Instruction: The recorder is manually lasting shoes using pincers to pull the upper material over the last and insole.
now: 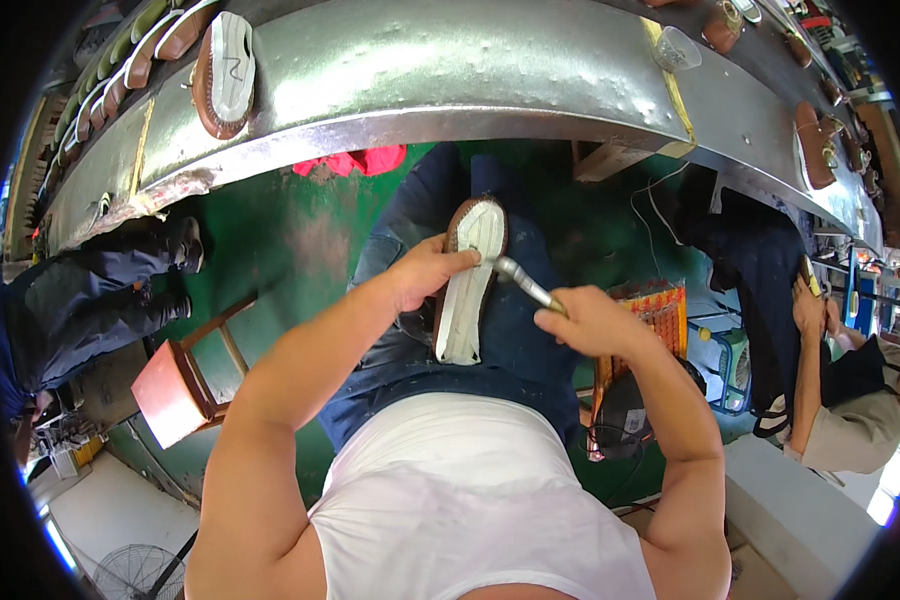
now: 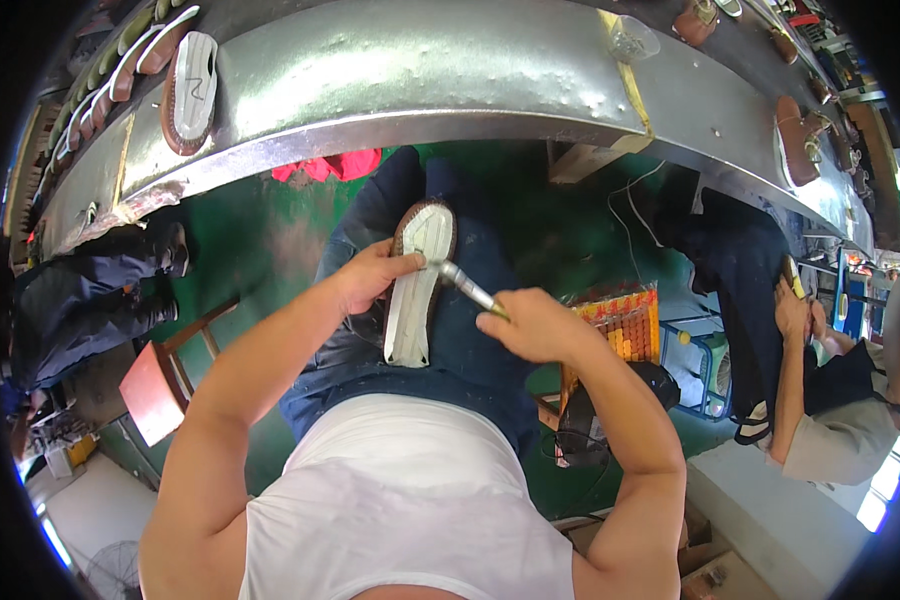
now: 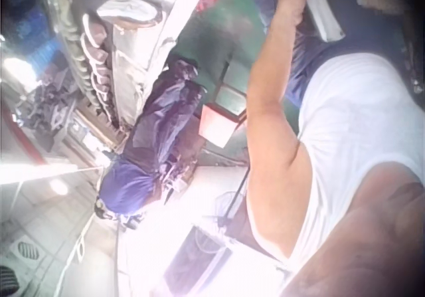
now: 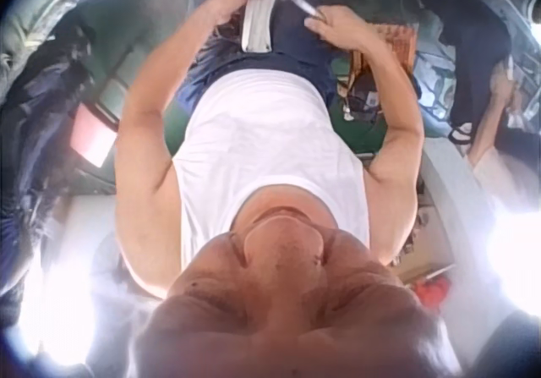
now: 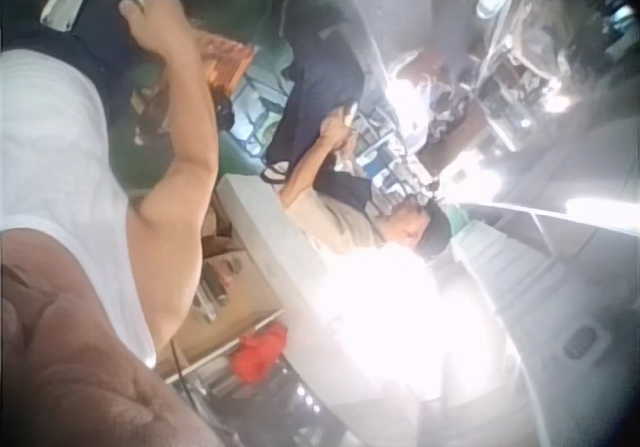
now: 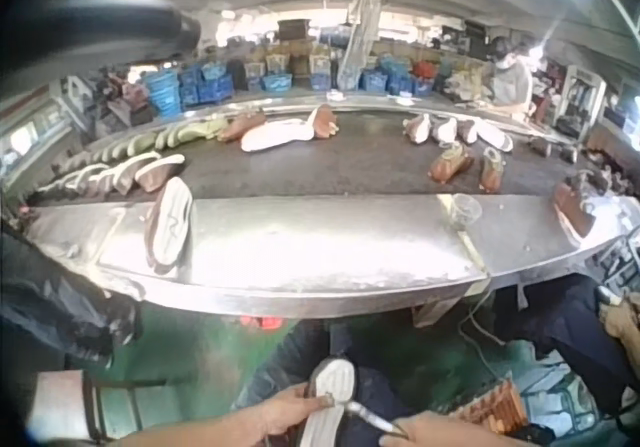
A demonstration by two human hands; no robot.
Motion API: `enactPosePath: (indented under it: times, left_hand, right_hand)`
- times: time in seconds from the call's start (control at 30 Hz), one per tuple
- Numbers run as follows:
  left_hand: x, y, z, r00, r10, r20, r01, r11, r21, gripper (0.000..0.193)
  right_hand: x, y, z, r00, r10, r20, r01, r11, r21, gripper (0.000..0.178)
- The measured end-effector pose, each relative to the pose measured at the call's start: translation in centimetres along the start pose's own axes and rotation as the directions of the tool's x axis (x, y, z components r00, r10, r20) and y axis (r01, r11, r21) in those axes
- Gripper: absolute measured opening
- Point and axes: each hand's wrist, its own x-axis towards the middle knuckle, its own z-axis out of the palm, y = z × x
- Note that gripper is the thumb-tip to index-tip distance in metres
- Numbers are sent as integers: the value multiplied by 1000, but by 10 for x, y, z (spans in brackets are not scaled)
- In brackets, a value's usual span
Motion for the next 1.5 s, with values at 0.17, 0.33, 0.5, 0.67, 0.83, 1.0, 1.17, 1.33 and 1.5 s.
enactPosePath:
  times: [0.17,0.33,0.5,0.67,0.83,1.0,1.17,1.33,1.5]
  left_hand:
    - [10,-9,-10,998,-23,67,22,1000,4,48]
    - [6,-11,-6,1000,0,17,0,1000,-21,45]
    - [-8,-38,15,972,231,31,-233,971,57,61]
    - [-15,-69,17,895,438,80,-438,899,-26,81]
    - [5,-86,21,856,517,-3,-517,856,-20,82]
    - [-4,-102,11,905,420,70,-419,850,320,98]
    - [-32,-101,15,951,284,123,-309,886,345,105]
    - [-26,-102,23,873,487,20,-356,609,709,109]
    - [-81,-30,2,937,294,188,-287,956,-63,86]
  right_hand:
    - [-7,-3,46,941,-319,-111,275,915,-295,42]
    - [-4,-10,50,963,-253,-89,183,863,-471,41]
    - [-18,22,66,995,-84,-55,76,988,-138,43]
    - [-20,11,62,999,-36,-20,32,987,-157,43]
    - [-38,0,76,973,-192,-127,111,875,-472,42]
    - [-11,33,53,979,-103,175,136,973,-186,50]
    - [-24,11,26,931,62,360,-25,994,-105,51]
    - [-9,-2,56,908,-161,-386,204,976,75,41]
    - [7,20,53,936,-25,-351,154,926,345,34]
